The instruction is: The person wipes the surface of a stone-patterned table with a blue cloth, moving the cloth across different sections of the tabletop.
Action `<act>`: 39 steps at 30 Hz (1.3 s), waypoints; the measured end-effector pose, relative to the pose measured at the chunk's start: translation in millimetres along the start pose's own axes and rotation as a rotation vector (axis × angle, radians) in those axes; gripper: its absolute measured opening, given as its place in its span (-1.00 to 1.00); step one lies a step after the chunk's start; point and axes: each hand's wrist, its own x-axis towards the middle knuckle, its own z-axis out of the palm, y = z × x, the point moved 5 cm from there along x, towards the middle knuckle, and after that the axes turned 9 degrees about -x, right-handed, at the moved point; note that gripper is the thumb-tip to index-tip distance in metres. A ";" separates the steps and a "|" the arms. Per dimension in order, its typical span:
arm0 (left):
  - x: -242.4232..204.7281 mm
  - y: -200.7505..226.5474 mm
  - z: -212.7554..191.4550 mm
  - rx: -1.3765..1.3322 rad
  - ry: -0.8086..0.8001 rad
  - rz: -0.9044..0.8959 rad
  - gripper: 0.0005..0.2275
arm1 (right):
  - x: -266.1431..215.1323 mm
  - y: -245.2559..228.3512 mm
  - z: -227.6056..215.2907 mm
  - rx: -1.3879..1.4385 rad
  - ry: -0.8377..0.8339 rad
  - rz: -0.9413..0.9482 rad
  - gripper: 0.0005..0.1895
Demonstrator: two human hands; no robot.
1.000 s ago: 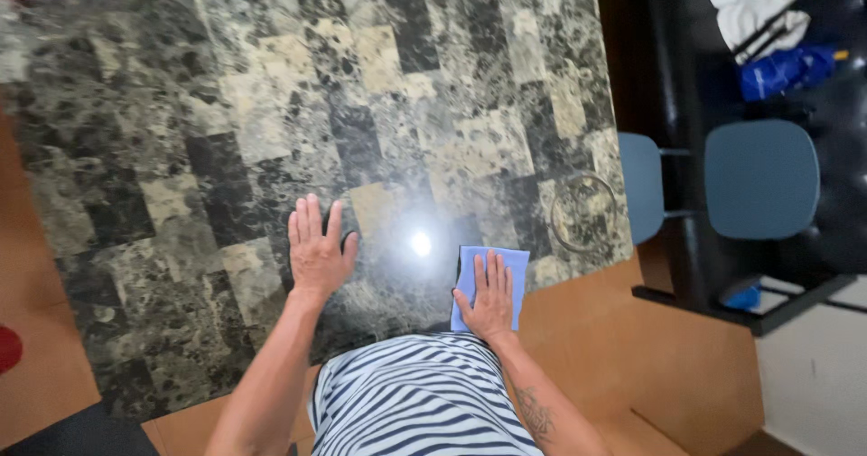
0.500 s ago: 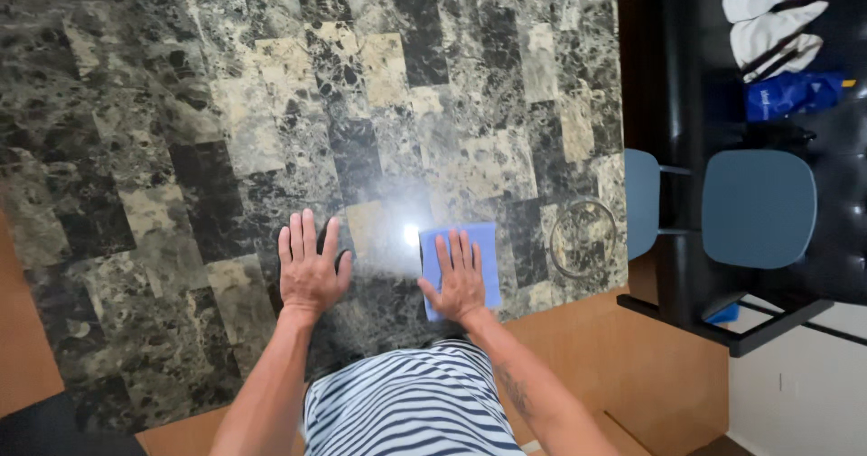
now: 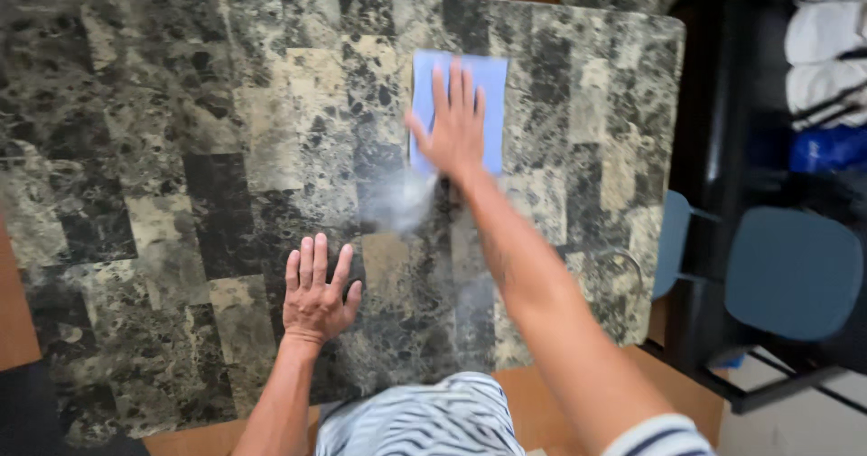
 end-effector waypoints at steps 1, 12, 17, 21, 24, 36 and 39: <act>0.0 -1.8 -2.2 0.011 -0.002 -0.005 -0.42 | 32.1 4.6 14.0 0.011 0.001 -0.005 -0.02; -10.3 -4.8 2.9 0.002 -0.209 -0.033 -0.40 | 59.7 -11.2 16.8 -0.098 -0.382 -0.089 0.02; -8.5 -1.2 1.8 0.012 0.016 0.003 -0.40 | -104.1 -31.0 -64.1 0.062 -0.130 -0.141 -0.06; -10.7 -1.4 0.5 -0.009 0.039 0.012 -0.39 | -244.7 -43.3 -111.7 0.122 -0.252 -0.111 -0.14; -8.7 2.4 -5.7 -0.029 0.018 0.001 -0.39 | -332.8 -46.3 -132.3 0.113 -0.263 -0.098 -0.31; 6.8 18.7 24.8 -0.035 0.027 0.012 -0.45 | -436.6 -40.8 -155.3 0.027 -0.207 0.033 -0.33; 7.7 18.9 23.7 -0.022 0.034 0.008 -0.47 | -417.5 -51.3 -144.9 0.027 -0.213 0.054 -0.30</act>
